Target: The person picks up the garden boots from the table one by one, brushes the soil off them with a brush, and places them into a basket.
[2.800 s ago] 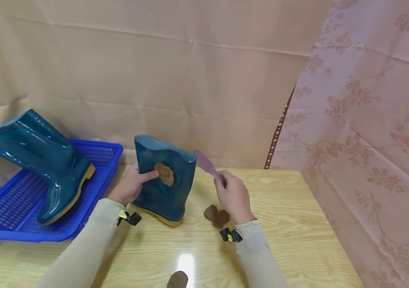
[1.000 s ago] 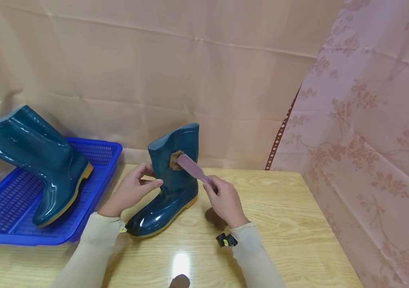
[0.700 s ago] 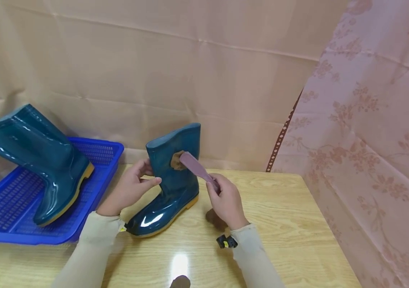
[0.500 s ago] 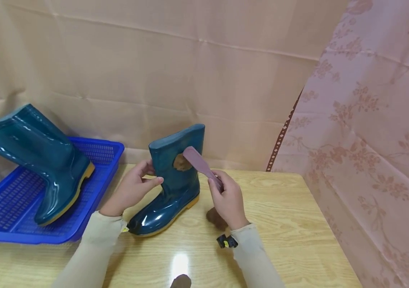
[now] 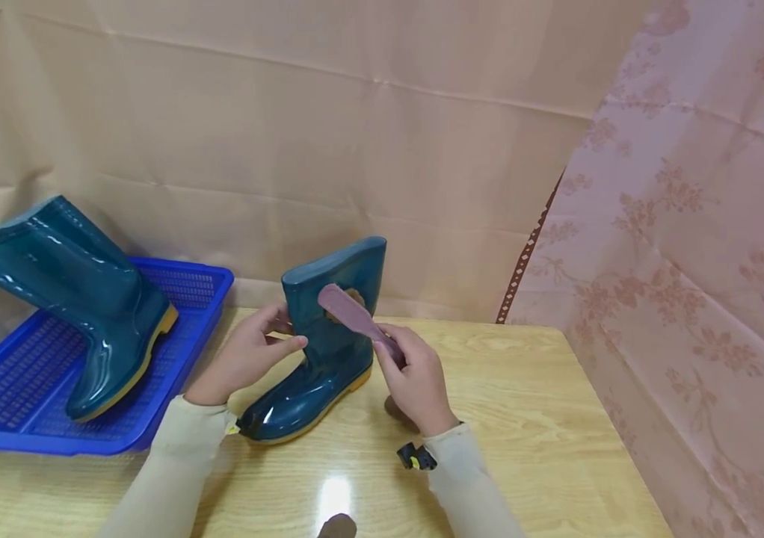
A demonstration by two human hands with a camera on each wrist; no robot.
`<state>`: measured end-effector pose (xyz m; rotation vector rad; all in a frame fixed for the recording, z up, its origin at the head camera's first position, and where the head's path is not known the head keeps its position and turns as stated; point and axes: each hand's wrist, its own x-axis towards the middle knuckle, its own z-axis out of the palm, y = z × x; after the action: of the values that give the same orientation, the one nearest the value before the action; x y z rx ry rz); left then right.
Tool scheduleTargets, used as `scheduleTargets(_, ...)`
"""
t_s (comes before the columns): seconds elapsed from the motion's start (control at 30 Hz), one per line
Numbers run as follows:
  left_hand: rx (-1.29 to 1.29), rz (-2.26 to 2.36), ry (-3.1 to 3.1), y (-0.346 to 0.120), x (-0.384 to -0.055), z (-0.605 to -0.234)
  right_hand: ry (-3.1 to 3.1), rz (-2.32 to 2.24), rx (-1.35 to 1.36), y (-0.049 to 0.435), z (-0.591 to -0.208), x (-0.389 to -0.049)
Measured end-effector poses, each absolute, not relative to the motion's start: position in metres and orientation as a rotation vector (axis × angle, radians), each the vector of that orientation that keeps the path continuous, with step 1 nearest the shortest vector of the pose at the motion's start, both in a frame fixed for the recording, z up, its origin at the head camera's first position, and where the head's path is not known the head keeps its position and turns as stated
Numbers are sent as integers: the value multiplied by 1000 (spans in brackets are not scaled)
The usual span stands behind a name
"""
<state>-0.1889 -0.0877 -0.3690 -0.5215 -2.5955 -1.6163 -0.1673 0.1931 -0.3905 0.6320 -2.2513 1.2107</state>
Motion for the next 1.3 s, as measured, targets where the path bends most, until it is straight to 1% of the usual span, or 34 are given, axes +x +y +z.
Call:
scheduleTargets(0.17, -586, -1621, -2596, -84, -187, -370, -2251, 1183, 609, 194, -389, -162)
scheduleTargets(0.3, -588, -1613, -2619, -82, -185, -371, -2294, 1166, 568, 195, -386, -159)
scheduleTargets(0.5, -520, -1591, -2614, -84, -186, -371, -2381, 1139, 476, 196, -384, -160)
scheduleTargets(0.73, -424, -1615, -2610, -86, -188, -372, -2428, 1150, 453, 197, -385, -163)
scheduleTargets(1.17, -356, -1642, -2571, -88, -191, -373, -2491, 1175, 368, 202, -382, -165)
scheduleTargets(1.3, -383, -1633, -2584, -88, -191, -372, -2414, 1187, 408, 204, -381, -165)
